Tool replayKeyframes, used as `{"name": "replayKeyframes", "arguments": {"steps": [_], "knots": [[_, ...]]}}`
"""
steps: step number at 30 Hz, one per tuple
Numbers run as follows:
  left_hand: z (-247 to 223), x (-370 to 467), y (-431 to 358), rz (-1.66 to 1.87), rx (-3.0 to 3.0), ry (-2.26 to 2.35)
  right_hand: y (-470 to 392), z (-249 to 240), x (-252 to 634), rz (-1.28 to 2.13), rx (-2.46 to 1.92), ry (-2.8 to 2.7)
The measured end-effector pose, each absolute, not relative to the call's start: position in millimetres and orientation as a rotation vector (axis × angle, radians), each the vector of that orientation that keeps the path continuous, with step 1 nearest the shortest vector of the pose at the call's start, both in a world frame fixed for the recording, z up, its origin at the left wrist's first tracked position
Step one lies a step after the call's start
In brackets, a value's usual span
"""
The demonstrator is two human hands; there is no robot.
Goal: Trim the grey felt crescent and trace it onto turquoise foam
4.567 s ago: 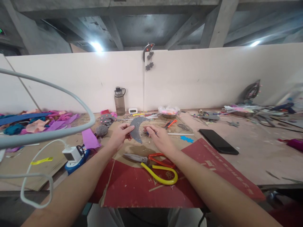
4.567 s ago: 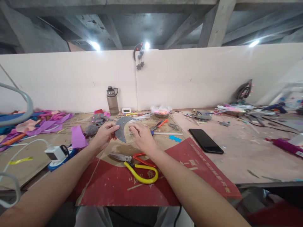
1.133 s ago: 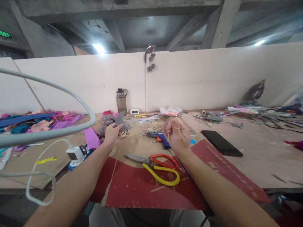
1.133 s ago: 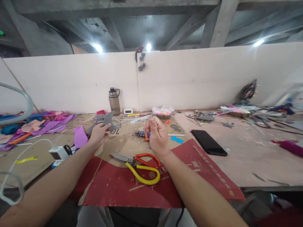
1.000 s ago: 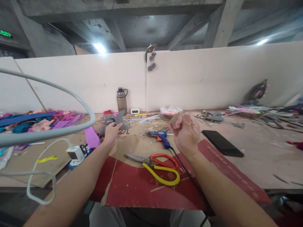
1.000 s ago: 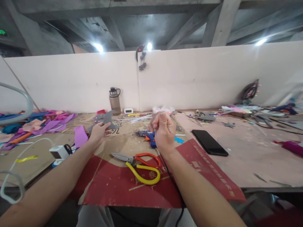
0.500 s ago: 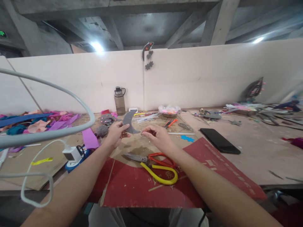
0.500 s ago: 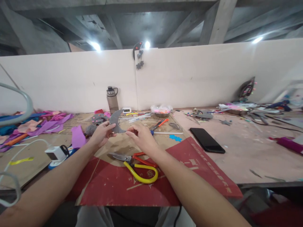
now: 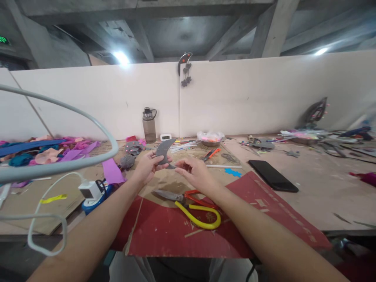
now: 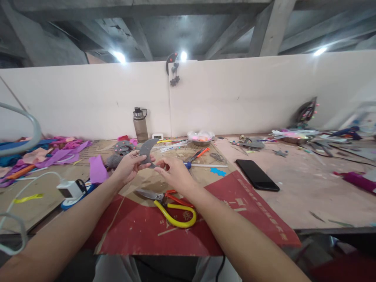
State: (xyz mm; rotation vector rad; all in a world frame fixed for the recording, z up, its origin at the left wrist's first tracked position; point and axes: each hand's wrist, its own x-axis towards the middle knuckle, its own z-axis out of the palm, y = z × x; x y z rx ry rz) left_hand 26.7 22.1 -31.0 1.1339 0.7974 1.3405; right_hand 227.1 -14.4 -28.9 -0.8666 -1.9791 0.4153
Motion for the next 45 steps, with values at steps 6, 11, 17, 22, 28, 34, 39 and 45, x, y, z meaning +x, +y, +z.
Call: {"name": "replayKeyframes", "arguments": {"steps": [6, 11, 17, 22, 28, 34, 39, 45], "knots": [[-30.0, 29.1, 19.5, 1.258, 1.162, 0.808, -10.0, -32.4, 231.7, 0.355, -0.858, -1.936], [-29.8, 29.1, 18.5, 1.25, 1.142, 0.819, -5.7, -34.7, 232.8, 0.326, -0.912, -1.878], [-29.3, 31.1, 15.2, 1.255, 1.187, 0.773, 0.9, -38.6, 233.9, 0.462, -0.935, -1.685], [-30.2, 33.3, 13.4, 1.216, 1.237, 0.738, 0.1, -38.0, 229.7, 0.563, -0.907, -1.655], [-30.6, 39.6, 6.1, 1.046, 1.361, 0.697, -2.9, -38.1, 220.0, 0.701, -0.882, -1.597], [-26.5, 44.7, -2.5, 0.984, 1.519, 0.819, -4.5, -39.7, 218.5, 0.666, -0.905, -1.631], [-26.8, 44.5, 1.4, 1.072, 1.527, 0.867, -5.5, -38.6, 221.4, 0.55, -0.875, -1.724], [-29.3, 45.6, 4.3, 1.097, 1.323, 0.807, -5.7, -38.8, 225.1, 0.465, -0.9, -1.708]]}}
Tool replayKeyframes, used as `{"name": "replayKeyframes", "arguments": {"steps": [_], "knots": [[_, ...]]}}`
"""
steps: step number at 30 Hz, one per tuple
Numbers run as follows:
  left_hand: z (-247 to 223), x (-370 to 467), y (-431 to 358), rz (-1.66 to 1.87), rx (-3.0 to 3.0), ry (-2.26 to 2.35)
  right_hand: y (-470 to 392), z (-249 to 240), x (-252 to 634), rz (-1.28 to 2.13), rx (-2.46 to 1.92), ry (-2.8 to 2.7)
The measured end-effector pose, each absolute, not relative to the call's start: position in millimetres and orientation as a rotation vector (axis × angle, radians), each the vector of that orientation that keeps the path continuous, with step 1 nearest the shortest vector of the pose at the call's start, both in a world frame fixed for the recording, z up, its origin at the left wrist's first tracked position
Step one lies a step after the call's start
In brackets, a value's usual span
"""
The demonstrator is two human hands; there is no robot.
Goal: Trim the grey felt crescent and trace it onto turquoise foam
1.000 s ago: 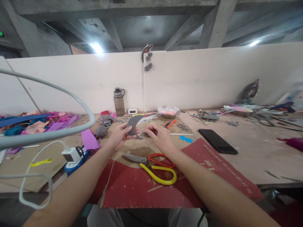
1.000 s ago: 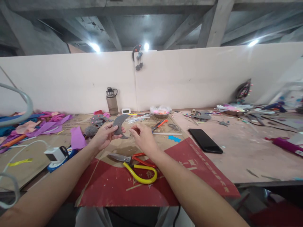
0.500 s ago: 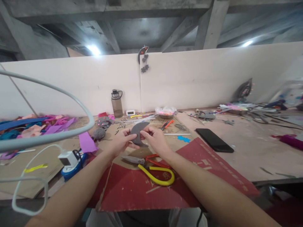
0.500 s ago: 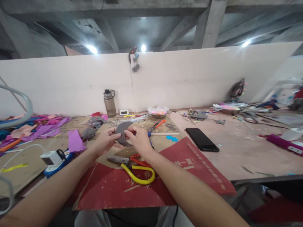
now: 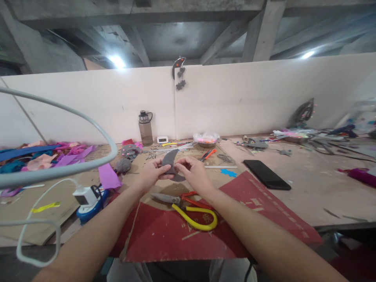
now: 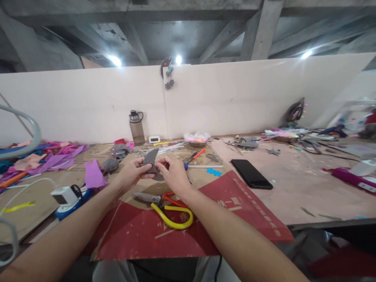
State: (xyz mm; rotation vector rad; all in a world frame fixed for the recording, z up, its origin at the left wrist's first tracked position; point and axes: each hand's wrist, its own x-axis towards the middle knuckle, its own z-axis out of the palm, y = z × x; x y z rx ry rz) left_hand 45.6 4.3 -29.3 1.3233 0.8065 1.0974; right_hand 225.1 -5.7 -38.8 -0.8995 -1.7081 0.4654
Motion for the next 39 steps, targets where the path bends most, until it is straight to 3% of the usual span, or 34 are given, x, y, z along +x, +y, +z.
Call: {"name": "replayKeyframes", "arguments": {"steps": [15, 20, 39], "knots": [[-28.5, 49.8, -1.1, 1.057, 1.429, 0.918, -7.0, -37.7, 227.8, -0.229, -0.952, -1.953], [-25.5, 55.3, -4.9, 1.114, 1.424, 0.973, -9.4, -35.2, 223.6, -0.324, -0.989, -1.994], [-29.0, 22.4, 24.8, 1.467, 1.056, 1.051, -28.8, -23.3, 228.8, 0.763, -0.616, -1.743]]}}
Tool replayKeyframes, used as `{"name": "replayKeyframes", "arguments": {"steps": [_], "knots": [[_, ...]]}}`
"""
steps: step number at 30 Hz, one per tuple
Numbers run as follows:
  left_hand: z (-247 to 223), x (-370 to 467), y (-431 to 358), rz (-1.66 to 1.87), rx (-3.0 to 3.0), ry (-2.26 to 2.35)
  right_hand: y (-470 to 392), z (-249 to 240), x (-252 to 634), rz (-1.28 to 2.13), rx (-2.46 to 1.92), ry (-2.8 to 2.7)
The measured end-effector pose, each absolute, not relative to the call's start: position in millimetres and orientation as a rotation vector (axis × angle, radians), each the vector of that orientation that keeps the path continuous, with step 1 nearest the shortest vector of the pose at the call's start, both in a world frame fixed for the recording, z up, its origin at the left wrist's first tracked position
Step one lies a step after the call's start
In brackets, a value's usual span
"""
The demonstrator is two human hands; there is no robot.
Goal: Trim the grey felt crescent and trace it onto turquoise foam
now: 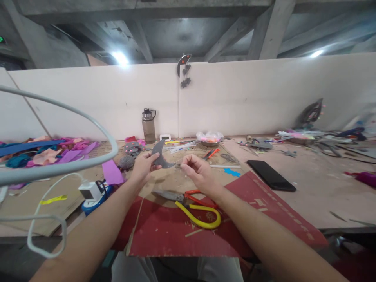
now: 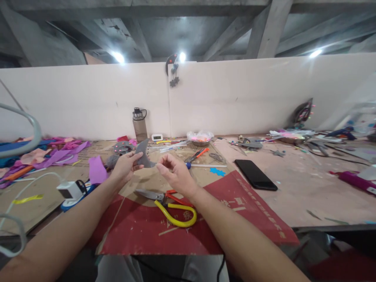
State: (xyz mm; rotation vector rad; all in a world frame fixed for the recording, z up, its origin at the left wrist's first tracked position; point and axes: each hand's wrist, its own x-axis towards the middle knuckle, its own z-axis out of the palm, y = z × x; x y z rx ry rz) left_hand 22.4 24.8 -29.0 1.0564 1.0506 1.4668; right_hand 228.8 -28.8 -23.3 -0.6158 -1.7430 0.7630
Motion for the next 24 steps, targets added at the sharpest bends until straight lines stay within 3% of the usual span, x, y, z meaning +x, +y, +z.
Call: {"name": "replayKeyframes", "arguments": {"steps": [5, 18, 24], "knots": [[-22.9, 17.1, 25.1, 1.595, 1.008, 1.036, -28.9, -26.9, 227.1, 0.714, -0.635, -1.992], [-22.6, 44.6, 5.8, 1.459, 1.098, 1.015, -8.4, -45.3, 220.3, -0.154, -0.761, -2.116], [-25.7, 43.2, 8.2, 1.412, 1.02, 1.026, -9.5, -42.0, 219.0, -0.2, -0.765, -2.132]]}}
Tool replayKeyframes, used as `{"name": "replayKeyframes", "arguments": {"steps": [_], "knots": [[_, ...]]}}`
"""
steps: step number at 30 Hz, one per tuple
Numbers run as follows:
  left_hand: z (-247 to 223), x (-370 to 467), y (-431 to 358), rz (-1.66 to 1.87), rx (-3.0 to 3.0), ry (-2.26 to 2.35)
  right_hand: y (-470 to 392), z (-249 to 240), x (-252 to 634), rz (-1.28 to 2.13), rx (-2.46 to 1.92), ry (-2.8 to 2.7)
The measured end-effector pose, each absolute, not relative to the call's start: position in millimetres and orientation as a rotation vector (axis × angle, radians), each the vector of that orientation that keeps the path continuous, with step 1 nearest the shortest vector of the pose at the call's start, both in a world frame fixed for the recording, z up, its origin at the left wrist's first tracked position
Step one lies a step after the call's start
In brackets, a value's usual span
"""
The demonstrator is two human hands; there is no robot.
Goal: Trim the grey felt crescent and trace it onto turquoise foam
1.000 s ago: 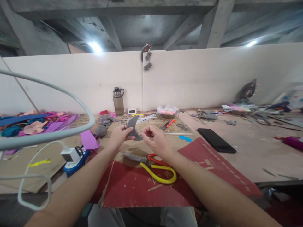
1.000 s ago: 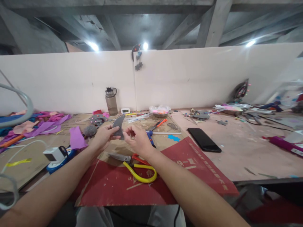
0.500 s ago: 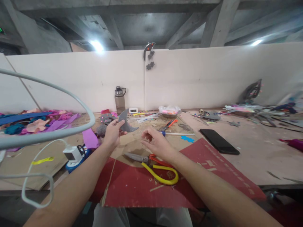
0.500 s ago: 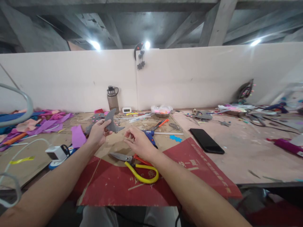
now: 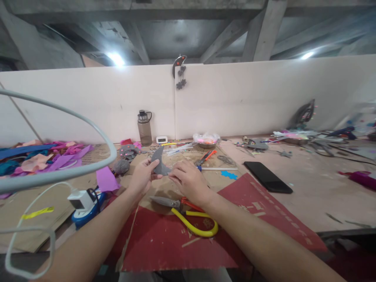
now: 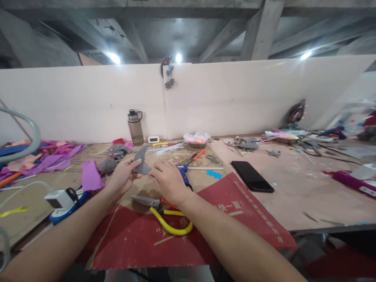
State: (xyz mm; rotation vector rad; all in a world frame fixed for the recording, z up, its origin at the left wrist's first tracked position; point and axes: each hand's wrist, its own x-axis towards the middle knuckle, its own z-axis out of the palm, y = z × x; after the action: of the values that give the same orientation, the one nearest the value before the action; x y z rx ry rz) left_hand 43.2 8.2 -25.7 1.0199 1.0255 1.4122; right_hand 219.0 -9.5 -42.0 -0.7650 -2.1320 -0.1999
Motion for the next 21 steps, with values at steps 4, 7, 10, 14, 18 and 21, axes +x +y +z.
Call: {"name": "replayKeyframes", "arguments": {"steps": [4, 7, 10, 14, 18, 21], "knots": [[-26.0, 35.8, 13.8, 1.481, 0.99, 1.024, -12.4, -40.3, 218.3, 0.068, -0.704, -2.049], [-25.4, 29.7, 18.4, 1.527, 0.98, 1.053, -17.7, -34.9, 220.4, 0.35, -0.627, -2.045], [-24.8, 24.0, 22.6, 1.572, 0.978, 1.08, -23.2, -25.2, 227.9, 0.577, -0.537, -2.153], [-23.4, 17.2, 25.9, 1.634, 1.005, 1.106, -27.9, -14.5, 245.2, 0.766, -0.718, -2.426], [-22.0, 11.5, 27.4, 1.687, 0.982, 1.129, -37.8, -16.3, 258.6, 0.693, -0.985, -2.738], [-22.0, 7.1, 29.7, 1.743, 0.975, 1.101, -49.9, -21.1, 258.6, 0.505, -1.132, -2.786]]}}
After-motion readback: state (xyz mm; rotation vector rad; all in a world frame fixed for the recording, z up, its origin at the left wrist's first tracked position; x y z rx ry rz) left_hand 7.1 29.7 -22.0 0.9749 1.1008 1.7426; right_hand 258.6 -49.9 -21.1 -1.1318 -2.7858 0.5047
